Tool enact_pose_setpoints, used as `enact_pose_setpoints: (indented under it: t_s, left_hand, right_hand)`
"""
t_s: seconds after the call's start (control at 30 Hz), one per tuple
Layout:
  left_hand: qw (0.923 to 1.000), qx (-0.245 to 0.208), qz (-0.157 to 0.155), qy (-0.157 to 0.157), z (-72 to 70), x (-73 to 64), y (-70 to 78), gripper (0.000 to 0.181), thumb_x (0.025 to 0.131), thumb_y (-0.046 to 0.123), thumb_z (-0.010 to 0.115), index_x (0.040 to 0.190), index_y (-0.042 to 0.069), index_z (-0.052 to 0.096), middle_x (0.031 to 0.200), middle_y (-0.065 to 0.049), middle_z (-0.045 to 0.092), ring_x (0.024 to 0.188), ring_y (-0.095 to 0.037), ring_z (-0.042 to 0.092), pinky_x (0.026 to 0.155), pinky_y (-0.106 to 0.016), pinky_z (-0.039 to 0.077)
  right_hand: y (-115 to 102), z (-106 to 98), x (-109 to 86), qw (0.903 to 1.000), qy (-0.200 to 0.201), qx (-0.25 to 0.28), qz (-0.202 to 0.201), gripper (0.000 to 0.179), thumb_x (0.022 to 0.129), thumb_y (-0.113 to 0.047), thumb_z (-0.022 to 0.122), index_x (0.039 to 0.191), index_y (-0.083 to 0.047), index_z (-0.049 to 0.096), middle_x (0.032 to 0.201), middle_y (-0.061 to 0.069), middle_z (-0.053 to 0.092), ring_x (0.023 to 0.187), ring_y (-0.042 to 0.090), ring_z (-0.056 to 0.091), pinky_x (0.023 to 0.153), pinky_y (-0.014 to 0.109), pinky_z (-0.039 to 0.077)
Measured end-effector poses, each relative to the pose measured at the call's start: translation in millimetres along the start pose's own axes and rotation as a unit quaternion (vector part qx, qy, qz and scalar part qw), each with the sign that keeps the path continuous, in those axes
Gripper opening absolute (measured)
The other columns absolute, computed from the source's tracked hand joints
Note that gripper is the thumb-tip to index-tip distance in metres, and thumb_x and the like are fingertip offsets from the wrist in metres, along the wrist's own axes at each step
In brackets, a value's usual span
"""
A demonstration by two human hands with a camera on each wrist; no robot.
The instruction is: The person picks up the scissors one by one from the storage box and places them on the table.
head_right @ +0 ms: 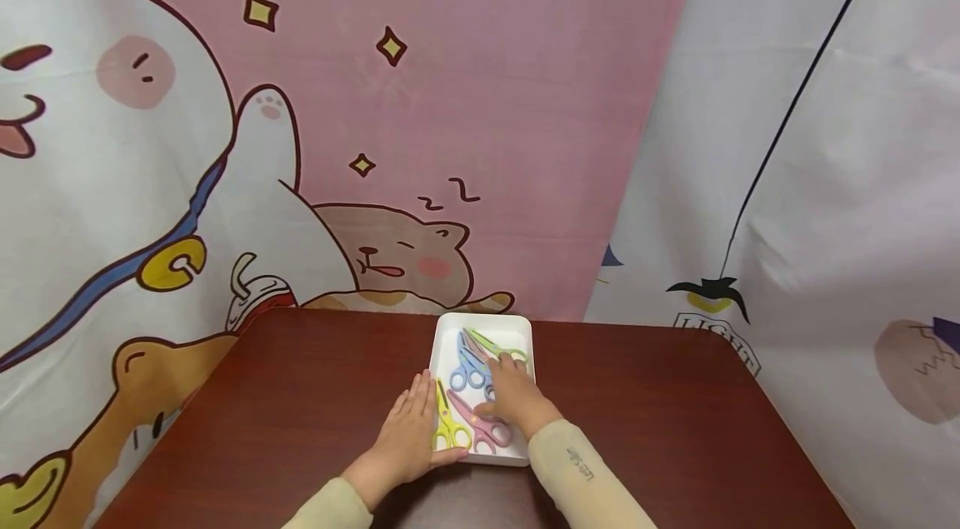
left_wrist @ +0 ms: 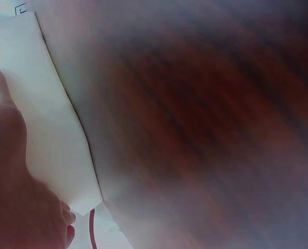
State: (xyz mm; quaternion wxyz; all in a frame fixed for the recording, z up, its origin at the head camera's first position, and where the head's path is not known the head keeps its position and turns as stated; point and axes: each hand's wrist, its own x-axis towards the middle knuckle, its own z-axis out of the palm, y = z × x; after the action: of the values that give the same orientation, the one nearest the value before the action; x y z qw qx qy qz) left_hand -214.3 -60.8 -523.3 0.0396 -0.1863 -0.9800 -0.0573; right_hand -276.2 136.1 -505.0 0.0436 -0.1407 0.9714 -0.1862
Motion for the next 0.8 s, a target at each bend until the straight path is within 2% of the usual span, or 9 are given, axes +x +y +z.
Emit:
enact_pose_setpoints:
  t_s: [0.2, 0.33, 0.5, 0.8]
  left_hand:
    - [1.0, 0.005, 0.001, 0.008, 3.5, 1.0, -0.5, 0.118, 0.072, 0.083, 0.045, 0.145, -0.007, 0.025, 0.154, -0.026, 0.019, 0.143, -0.036, 0.02, 0.113, -0.044, 0.025]
    - [0.9997, 0.015, 0.003, 0.02, 7.8, 1.3, -1.4, 0.118, 0.071, 0.084, 0.044, 0.145, -0.007, 0.026, 0.154, -0.026, 0.019, 0.143, -0.035, 0.02, 0.113, -0.044, 0.025]
    - [0.9991, 0.022, 0.006, 0.034, 10.6, 1.4, -2.9, 0.119, 0.07, 0.085, 0.043, 0.145, -0.007, 0.028, 0.153, -0.026, 0.02, 0.143, -0.035, 0.021, 0.113, -0.044, 0.026]
    - [0.9993, 0.008, 0.001, 0.035, 10.6, 1.3, -2.0, 0.12, 0.07, 0.084, 0.046, 0.145, -0.007, 0.027, 0.153, -0.026, 0.021, 0.142, -0.035, 0.022, 0.112, -0.044, 0.027]
  right_hand:
    - [3, 3, 5.2, 0.9992, 0.004, -0.032, 0.023, 0.074, 0.075, -0.037, 0.078, 0.131, 0.003, 0.052, 0.129, 0.019, 0.044, 0.111, 0.033, 0.044, 0.096, 0.048, 0.043]
    - [3, 4, 6.2, 0.9991, 0.005, -0.034, 0.026, 0.066, 0.075, -0.033, 0.079, 0.127, 0.002, 0.057, 0.121, 0.017, 0.047, 0.104, 0.031, 0.044, 0.091, 0.046, 0.045]
    - [1, 5, 6.2, 0.999, 0.02, -0.031, 0.024, 0.062, 0.073, -0.03, 0.08, 0.123, 0.001, 0.06, 0.115, 0.016, 0.049, 0.102, 0.03, 0.046, 0.089, 0.046, 0.044]
    - [-4, 4, 5.0, 0.9974, 0.057, -0.041, 0.014, 0.058, 0.07, -0.025, 0.082, 0.118, 0.0, 0.063, 0.111, 0.016, 0.051, 0.102, 0.032, 0.046, 0.09, 0.046, 0.043]
